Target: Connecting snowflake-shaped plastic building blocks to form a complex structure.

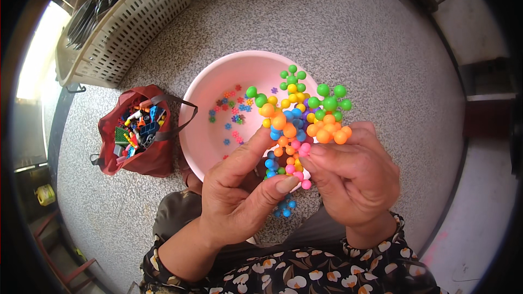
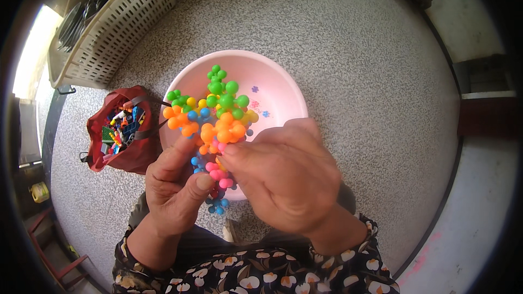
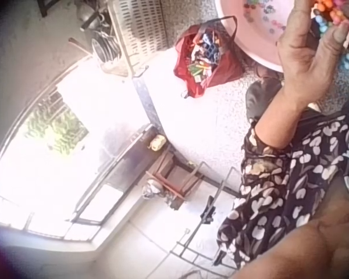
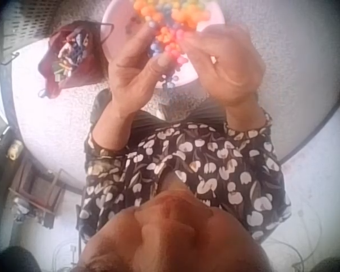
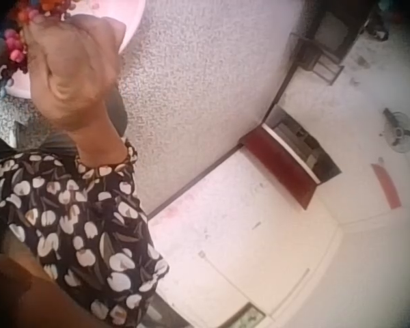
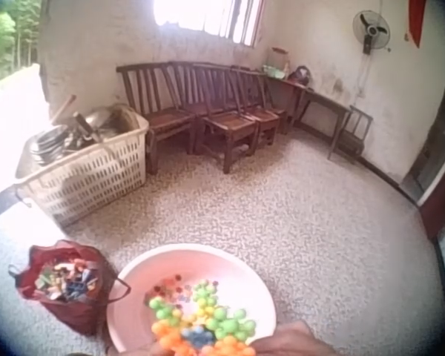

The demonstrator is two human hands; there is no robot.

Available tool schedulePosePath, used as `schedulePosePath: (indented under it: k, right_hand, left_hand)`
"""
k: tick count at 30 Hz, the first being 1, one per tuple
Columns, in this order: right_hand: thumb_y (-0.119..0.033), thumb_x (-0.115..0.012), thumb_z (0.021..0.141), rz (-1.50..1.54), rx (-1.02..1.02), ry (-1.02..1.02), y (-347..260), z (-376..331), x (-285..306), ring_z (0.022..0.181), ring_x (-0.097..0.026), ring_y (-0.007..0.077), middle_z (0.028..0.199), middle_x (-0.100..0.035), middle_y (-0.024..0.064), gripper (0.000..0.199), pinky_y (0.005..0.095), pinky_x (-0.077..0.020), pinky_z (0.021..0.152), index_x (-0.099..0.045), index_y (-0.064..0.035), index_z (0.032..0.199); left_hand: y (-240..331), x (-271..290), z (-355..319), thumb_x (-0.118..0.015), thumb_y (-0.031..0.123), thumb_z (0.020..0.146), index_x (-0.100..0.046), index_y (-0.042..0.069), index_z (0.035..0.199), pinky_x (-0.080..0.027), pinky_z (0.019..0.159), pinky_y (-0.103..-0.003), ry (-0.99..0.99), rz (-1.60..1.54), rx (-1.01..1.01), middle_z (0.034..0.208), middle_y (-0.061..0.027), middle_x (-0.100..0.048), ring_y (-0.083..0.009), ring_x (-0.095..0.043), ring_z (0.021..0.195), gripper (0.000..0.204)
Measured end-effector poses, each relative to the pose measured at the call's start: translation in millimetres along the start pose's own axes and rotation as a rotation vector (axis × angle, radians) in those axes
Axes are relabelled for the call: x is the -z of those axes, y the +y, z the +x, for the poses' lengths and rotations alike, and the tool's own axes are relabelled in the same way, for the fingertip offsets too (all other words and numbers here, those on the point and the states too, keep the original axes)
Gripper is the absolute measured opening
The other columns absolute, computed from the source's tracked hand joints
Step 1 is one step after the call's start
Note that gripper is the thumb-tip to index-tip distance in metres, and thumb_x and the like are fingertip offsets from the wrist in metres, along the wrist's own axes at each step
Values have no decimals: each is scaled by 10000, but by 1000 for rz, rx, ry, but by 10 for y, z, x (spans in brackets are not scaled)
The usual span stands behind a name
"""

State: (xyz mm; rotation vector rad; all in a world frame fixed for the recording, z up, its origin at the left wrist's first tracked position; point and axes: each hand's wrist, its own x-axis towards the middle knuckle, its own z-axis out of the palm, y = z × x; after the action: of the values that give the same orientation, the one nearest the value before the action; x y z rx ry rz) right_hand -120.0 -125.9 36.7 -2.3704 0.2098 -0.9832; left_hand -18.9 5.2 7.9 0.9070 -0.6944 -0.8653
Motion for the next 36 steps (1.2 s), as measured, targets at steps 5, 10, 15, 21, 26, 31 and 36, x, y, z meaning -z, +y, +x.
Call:
schedulePosePath:
  k: [5, 10, 15, 21, 26, 31, 36]
  right_hand:
    - [12, -730, 596, 10, 9, 30, 0, -7, -32, 593, -549, 159, 738, -628, 28, 246, 268, -412, 559, -640, -41, 818]
    - [13, -731, 593, 3, 20, 20, 2, 11, -40, 586, -546, 162, 718, -621, 29, 248, 271, -410, 555, -641, -33, 820]
    - [3, -735, 583, -4, -23, -26, -18, -18, -29, 614, -554, 173, 728, -617, 31, 268, 282, -424, 569, -646, -42, 832]
    - [-14, -739, 583, 17, -89, -20, -65, -34, -35, 684, -568, 186, 763, -617, 23, 282, 295, -456, 613, -652, -80, 843]
    - [-24, -738, 607, 28, -156, -29, -99, 14, -34, 687, -579, 206, 757, -621, 37, 247, 311, -472, 630, -647, -67, 832]
    - [-22, -726, 645, 329, -226, 54, 105, -17, 103, 787, -575, 201, 888, -611, 77, 320, 293, -459, 731, -601, -20, 940]
    - [-131, -795, 574, 1087, -665, -134, 279, 34, 150, 1141, -418, 192, 1203, -459, 114, 773, 357, -342, 946, -405, 23, 1224]
  left_hand:
    - [10, -14, -13, -564, -31, 808, -289, -85, 1288, -358, 957, -345, 33, -24, 53, 1240, -198, -447, -227, -445, 1139, 555]
    - [-22, 1, -42, -563, -40, 804, -290, -86, 1287, -359, 955, -345, 36, -28, 37, 1241, -197, -447, -224, -445, 1139, 557]
    - [-41, 35, -39, -561, -55, 800, -284, -74, 1295, -358, 957, -344, 13, 5, 74, 1255, -203, -431, -225, -438, 1146, 567]
    - [-90, 36, -32, -566, -65, 791, -276, -50, 1307, -349, 968, -350, -1, 0, -28, 1287, -195, -399, -219, -421, 1163, 592]
    - [-25, 77, 78, -587, -36, 790, -329, -41, 1287, -361, 961, -345, -23, -97, 37, 1277, -153, -423, -200, -428, 1157, 560]
    - [14, 139, 69, -593, -13, 790, -382, -26, 1260, -391, 940, -350, 67, -329, 215, 1221, -139, -481, -210, -484, 1107, 515]
    - [106, 152, 59, -607, 29, 792, -427, -42, 1218, -486, 799, -298, -14, -498, 459, 1112, -171, -554, -204, -583, 955, 468]
